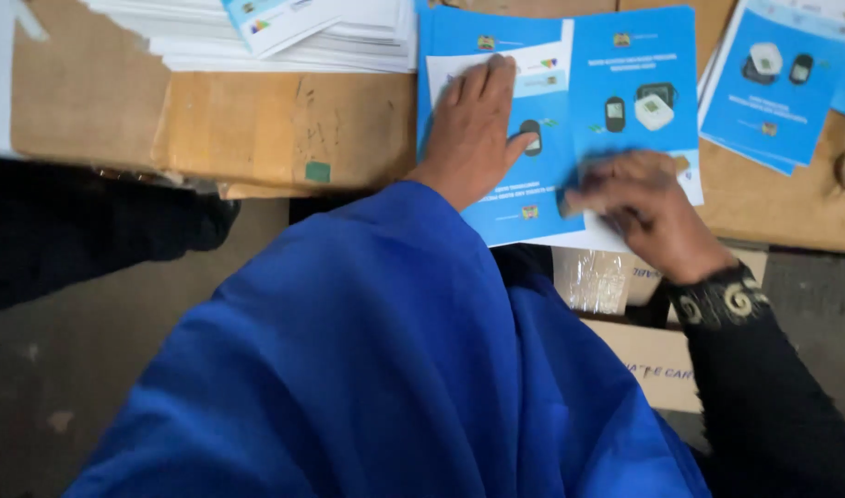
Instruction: Folding printed booklets and creasing the spine using a wooden block.
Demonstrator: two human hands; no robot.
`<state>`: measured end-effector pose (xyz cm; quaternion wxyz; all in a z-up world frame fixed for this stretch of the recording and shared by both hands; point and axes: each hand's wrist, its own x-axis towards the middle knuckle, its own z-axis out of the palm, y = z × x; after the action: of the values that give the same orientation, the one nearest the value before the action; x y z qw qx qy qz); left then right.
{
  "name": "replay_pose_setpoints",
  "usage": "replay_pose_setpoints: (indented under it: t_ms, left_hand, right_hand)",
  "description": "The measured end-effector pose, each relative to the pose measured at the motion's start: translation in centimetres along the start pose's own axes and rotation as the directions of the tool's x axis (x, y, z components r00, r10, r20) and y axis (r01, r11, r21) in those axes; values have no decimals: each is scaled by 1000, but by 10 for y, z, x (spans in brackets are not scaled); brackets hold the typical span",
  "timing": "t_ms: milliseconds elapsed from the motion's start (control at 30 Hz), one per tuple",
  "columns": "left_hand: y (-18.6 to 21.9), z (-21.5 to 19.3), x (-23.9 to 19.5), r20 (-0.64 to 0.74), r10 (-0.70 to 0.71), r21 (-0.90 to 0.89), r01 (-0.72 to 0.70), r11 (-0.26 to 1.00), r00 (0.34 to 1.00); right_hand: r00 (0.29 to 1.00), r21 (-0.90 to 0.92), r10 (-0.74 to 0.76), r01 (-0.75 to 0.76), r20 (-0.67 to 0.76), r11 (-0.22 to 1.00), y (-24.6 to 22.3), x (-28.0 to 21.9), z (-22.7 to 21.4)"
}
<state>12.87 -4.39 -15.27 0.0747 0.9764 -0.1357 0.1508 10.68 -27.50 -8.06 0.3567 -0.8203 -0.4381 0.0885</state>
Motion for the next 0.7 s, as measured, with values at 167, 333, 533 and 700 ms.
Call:
replay_pose_setpoints:
  t_ms: [167, 333, 533, 700]
  left_hand:
    - [-1, 8, 2, 84, -28, -187, 43, 981, 996]
    - [-2, 2, -2, -41, -36, -94, 32, 995, 999]
    - [-2, 7, -6, 7, 21, -11, -21, 1000, 1000]
    - [-3, 3, -5, -37, -4, -104, 0, 995, 999]
  right_hand:
    - [995, -52, 104, -103, 10, 993, -1, -38, 2]
    - [977, -58, 111, -124, -180, 991, -3, -10, 4]
    - [923, -168, 169, -238, -345, 957, 46, 66, 22]
    - [854, -377, -59, -165, -517, 912, 135, 108, 24]
